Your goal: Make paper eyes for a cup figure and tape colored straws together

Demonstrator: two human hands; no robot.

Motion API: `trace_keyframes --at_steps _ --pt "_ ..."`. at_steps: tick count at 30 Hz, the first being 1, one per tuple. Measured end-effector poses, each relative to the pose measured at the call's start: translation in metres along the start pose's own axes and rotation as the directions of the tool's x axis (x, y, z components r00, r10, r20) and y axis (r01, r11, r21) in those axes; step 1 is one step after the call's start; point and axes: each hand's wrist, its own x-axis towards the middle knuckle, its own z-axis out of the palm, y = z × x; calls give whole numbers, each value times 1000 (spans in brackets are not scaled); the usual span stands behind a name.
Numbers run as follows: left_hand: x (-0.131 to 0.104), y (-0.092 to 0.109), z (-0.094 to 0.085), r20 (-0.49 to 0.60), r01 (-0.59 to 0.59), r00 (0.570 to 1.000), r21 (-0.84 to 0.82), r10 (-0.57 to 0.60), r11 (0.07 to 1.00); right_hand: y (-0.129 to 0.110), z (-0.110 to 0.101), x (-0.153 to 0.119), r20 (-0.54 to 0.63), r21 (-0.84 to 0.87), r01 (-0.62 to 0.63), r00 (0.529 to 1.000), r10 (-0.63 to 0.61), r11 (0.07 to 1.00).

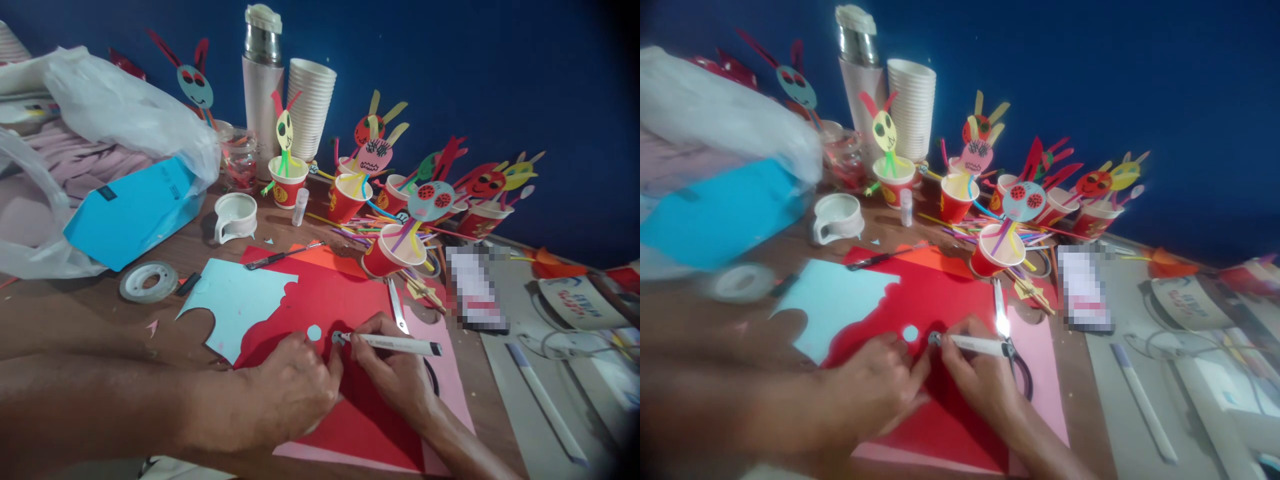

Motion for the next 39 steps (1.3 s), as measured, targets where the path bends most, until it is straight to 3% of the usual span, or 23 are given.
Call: trace_keyframes --at_steps 5,13,22,39 --pt "-2 2 8 -50 18 999 27 -17 999 0 0 -1 3 1 -8 1000 8 1000" --pt "-2 0 2 -31 8 1000 25 -7 1000 -1 0 -1 31 27 -20 999 19 999" --pt "-2 1 1 -43 11 999 22 -11 1000 2 -1 -2 60 -77 -13 998 17 997" --pt "-2 0 -1 -37 30 999 33 -29 999 1 0 -2 4 -39 -26 1000 26 999"
